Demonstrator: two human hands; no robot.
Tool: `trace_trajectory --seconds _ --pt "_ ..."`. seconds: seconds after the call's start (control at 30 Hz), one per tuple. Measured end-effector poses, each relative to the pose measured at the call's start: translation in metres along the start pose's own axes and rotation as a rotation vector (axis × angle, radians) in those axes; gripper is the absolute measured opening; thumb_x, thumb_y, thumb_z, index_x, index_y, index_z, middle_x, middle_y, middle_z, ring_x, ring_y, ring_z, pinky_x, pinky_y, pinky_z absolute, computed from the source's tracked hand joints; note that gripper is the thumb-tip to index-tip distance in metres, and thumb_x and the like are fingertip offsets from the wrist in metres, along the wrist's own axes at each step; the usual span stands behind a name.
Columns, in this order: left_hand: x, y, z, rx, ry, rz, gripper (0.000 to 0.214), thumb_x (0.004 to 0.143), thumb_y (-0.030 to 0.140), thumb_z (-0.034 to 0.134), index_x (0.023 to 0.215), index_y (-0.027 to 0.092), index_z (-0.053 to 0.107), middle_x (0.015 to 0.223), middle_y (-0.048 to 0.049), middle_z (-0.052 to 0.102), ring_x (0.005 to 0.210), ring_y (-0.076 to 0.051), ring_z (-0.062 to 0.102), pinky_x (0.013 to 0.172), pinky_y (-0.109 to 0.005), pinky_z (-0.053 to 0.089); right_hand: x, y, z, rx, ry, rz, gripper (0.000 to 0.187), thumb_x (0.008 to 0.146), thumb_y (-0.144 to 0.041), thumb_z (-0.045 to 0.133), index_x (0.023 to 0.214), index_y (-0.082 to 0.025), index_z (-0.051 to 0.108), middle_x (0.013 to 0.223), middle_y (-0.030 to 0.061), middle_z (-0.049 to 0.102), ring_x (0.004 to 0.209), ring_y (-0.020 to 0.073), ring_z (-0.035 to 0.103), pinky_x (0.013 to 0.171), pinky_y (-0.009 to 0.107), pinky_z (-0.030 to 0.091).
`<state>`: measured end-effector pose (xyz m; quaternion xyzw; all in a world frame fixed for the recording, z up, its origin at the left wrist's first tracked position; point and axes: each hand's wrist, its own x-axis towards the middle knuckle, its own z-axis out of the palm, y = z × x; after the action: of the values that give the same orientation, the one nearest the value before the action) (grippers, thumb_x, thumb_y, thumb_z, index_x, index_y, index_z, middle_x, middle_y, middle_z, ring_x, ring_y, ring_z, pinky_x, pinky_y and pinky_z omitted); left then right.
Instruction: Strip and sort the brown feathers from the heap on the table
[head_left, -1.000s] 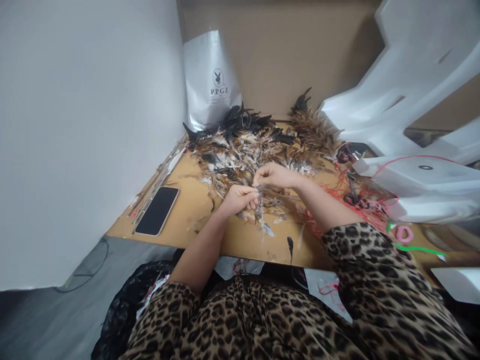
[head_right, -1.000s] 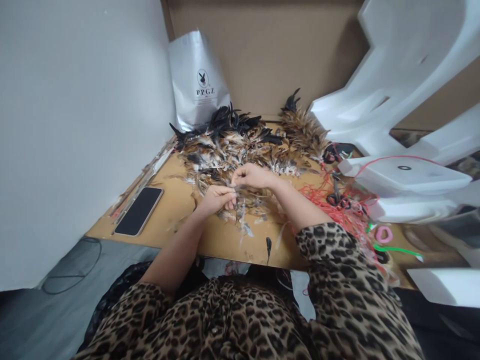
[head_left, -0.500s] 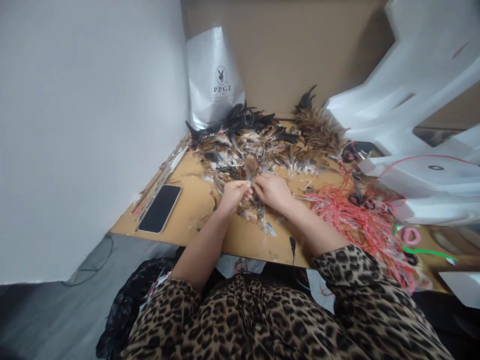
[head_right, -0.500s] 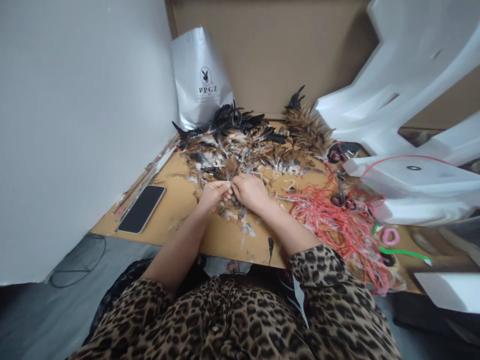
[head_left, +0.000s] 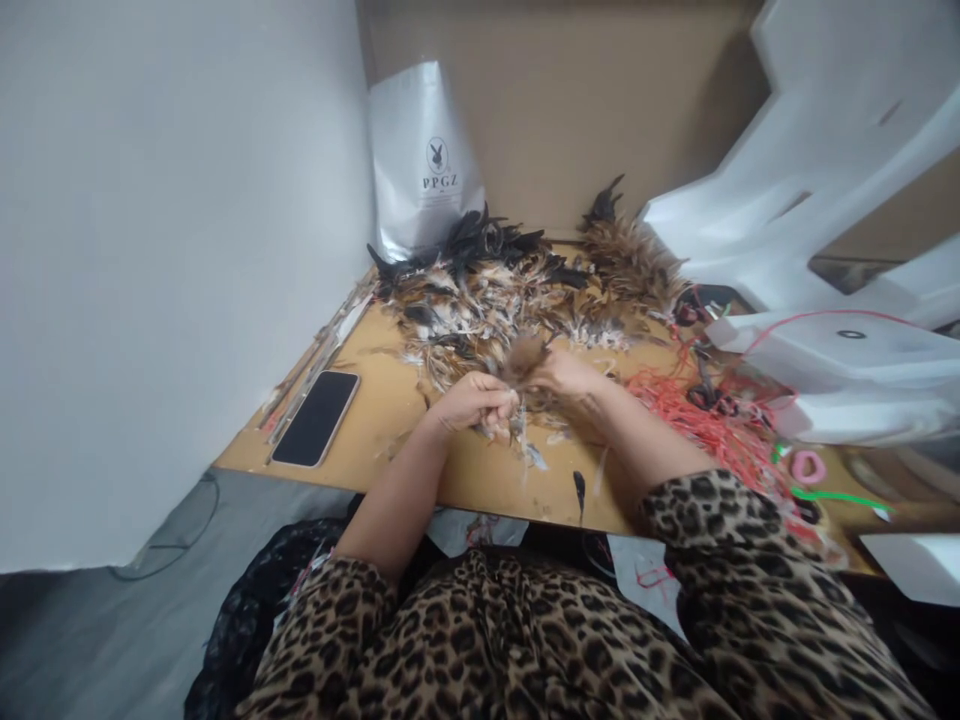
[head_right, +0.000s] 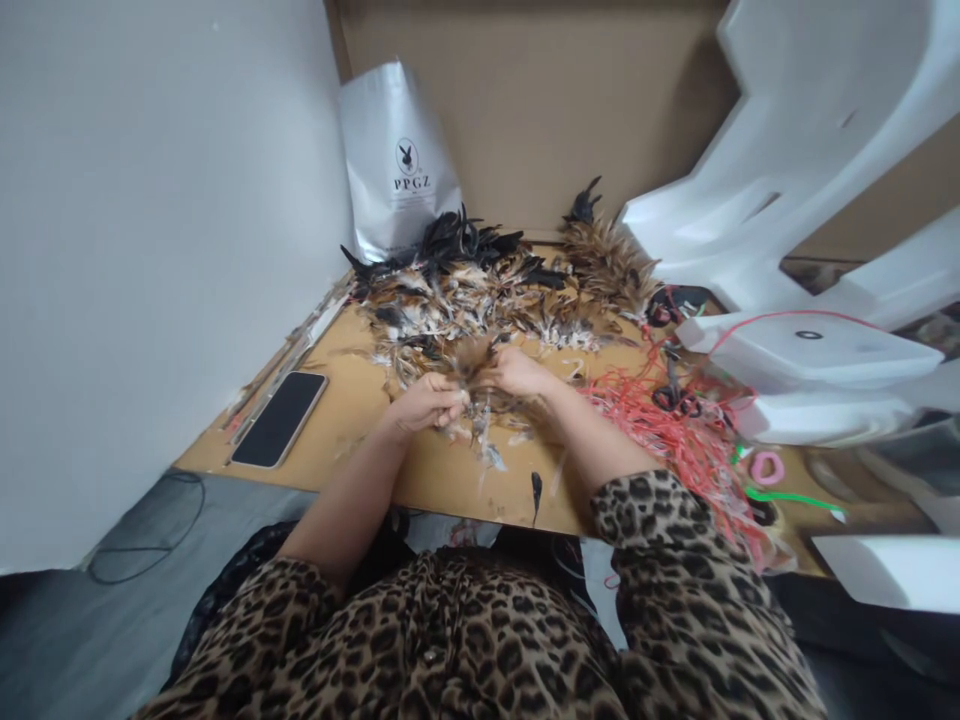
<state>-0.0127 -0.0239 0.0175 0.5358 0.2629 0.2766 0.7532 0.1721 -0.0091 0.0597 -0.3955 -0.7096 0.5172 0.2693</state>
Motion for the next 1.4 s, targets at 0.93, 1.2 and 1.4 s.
trace_trajectory --seconds 0.93,1.2,1.4 --pt "0.018 -0.011 -0.009 0.213 0.353 -0.034 0.032 0.064 0.041 0.067 0.067 0.010 0.063 0.054 -0.0012 0.057 0.041 -0.006 0.049 0.041 -0.018 0.035 0.000 0.040 0.014 0.032 0.540 -0.005 0.020 0.062 -0.032 0.066 0.061 -0.015 0.057 0.056 -0.0025 0.054 0.051 0.0078 0.042 0.052 0.022 0.034" --pt "0.026 -0.017 -0.003 0.174 0.484 0.293 0.026 0.065 0.039 0.067 0.069 0.013 0.066 0.057 0.0007 0.056 0.043 -0.003 0.041 0.042 -0.018 0.031 0.009 0.047 0.027 0.244 0.602 0.120 0.018 0.057 -0.030 0.067 0.060 -0.014 0.059 0.050 -0.0045 0.052 0.047 0.0059 0.039 0.049 0.021 0.030" --pt "0.025 -0.017 0.002 0.121 0.469 0.371 0.023 0.067 0.037 0.066 0.069 0.013 0.067 0.071 -0.0018 0.061 0.045 -0.002 0.042 0.043 -0.018 0.032 0.013 0.051 0.034 0.611 0.532 0.158 0.020 0.050 -0.027 0.072 0.057 -0.016 0.057 0.050 -0.0037 0.056 0.047 0.0071 0.048 0.051 0.021 0.038"
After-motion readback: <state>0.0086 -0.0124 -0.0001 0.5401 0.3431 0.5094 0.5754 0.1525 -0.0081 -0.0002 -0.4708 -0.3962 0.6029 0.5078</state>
